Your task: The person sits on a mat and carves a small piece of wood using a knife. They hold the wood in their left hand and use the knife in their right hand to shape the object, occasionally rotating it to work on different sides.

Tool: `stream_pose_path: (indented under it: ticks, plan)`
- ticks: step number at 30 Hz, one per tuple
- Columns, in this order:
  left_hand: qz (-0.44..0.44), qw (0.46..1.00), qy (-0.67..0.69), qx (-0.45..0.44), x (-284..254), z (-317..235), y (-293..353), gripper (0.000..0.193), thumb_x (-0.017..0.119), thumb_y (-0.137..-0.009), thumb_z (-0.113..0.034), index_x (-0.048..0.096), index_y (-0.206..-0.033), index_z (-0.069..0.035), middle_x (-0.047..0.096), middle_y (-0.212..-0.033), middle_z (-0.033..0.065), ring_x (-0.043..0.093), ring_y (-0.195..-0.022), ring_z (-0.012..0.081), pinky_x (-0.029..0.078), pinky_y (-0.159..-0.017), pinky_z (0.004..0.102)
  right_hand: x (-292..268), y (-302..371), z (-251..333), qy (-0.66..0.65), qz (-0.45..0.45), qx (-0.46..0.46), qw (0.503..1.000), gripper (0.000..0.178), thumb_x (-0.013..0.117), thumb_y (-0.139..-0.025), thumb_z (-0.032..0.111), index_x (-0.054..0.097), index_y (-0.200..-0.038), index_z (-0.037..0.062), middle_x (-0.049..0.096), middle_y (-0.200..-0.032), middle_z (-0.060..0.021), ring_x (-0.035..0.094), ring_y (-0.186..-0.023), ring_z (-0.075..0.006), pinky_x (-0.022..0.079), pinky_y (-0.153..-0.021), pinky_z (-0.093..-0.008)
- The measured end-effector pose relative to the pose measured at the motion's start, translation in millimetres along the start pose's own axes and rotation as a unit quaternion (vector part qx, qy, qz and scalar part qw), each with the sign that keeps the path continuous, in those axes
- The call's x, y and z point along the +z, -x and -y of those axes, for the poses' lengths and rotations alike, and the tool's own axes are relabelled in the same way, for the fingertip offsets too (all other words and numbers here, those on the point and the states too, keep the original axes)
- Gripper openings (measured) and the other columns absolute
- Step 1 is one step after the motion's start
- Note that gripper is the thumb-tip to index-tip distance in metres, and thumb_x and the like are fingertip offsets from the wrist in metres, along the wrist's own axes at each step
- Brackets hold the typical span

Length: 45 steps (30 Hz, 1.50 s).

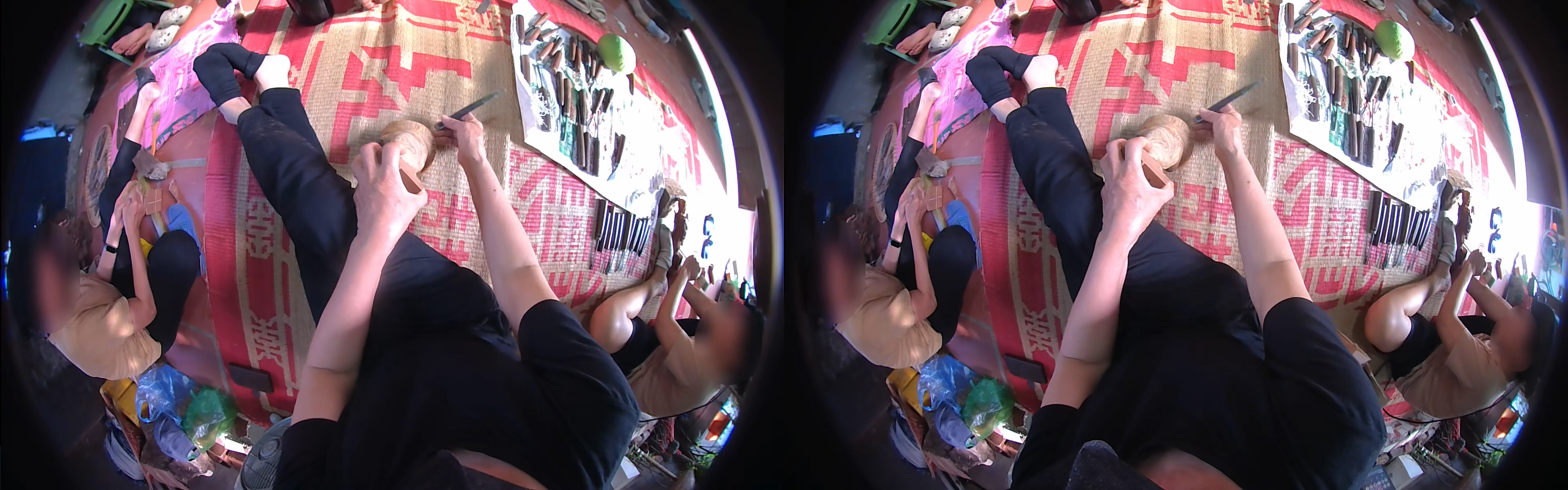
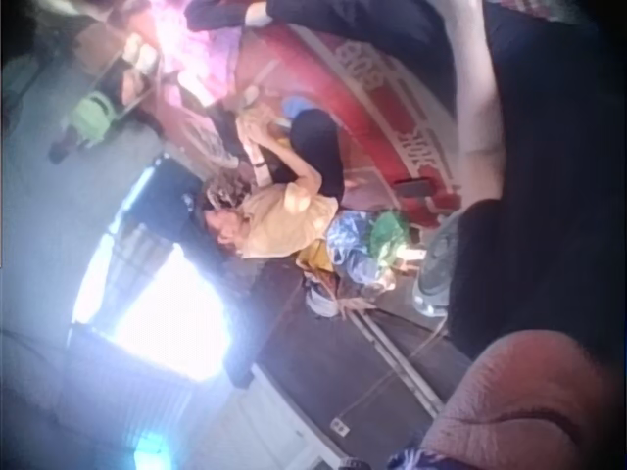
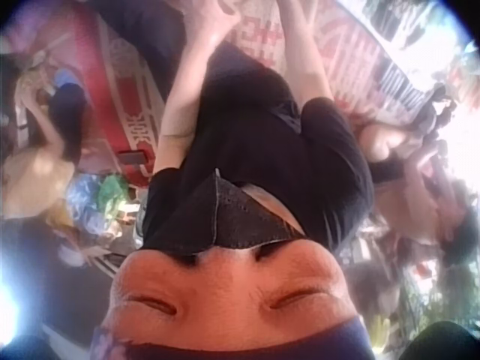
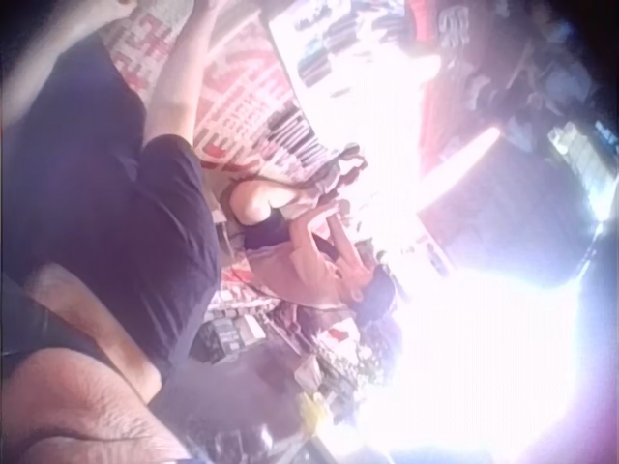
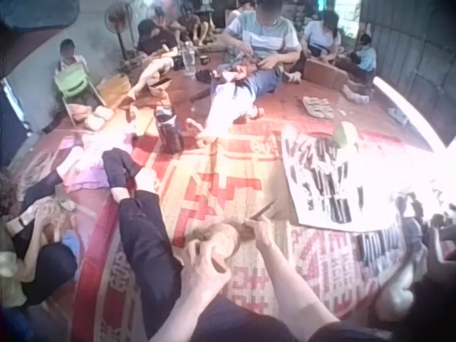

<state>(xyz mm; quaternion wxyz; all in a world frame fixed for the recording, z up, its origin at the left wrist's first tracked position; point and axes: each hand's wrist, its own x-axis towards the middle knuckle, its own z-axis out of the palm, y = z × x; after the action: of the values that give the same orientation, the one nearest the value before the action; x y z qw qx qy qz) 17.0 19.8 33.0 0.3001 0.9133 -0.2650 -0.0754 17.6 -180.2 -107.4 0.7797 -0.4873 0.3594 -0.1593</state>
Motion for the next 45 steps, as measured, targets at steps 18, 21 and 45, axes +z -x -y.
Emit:
stream_pose_path:
  ticks: [18,21,45]
  plan:
    - [-0.008,1.000,-0.002,-0.013,-1,1,-2,0.062,0.078,-0.059,-0.009,0.046,-0.113,-0.012,0.042,-0.114,0.0133,0.044,-0.111,0.0381,0.052,-0.084,0.0472,14,12,-3,0.050,0.066,-0.009,0.997,0.012,0.064,-0.085,0.011,0.060,-0.092,0.0021,0.067,-0.081,-0.0072,0.064,-0.071,-0.0159,0.053,-0.066,-0.0291]
    - [-0.005,1.000,0.004,-0.015,-2,1,-2,0.062,0.078,-0.059,-0.009,0.046,-0.112,-0.013,0.042,-0.114,0.0133,0.044,-0.111,0.0380,0.052,-0.084,0.0474,14,7,-7,0.046,0.058,-0.023,0.997,0.012,0.064,-0.085,0.010,0.059,-0.092,0.0020,0.067,-0.081,-0.0074,0.064,-0.068,-0.0163,0.052,-0.064,-0.0289]
    - [-0.011,1.000,0.002,-0.012,-2,4,-5,0.060,0.078,-0.060,-0.011,0.046,-0.112,-0.013,0.042,-0.114,0.0134,0.044,-0.112,0.0384,0.052,-0.084,0.0477,24,6,12,0.039,0.068,-0.011,0.997,0.013,0.066,-0.082,0.011,0.063,-0.092,0.0028,0.067,-0.083,-0.0079,0.065,-0.075,-0.0179,0.053,-0.070,-0.0316]
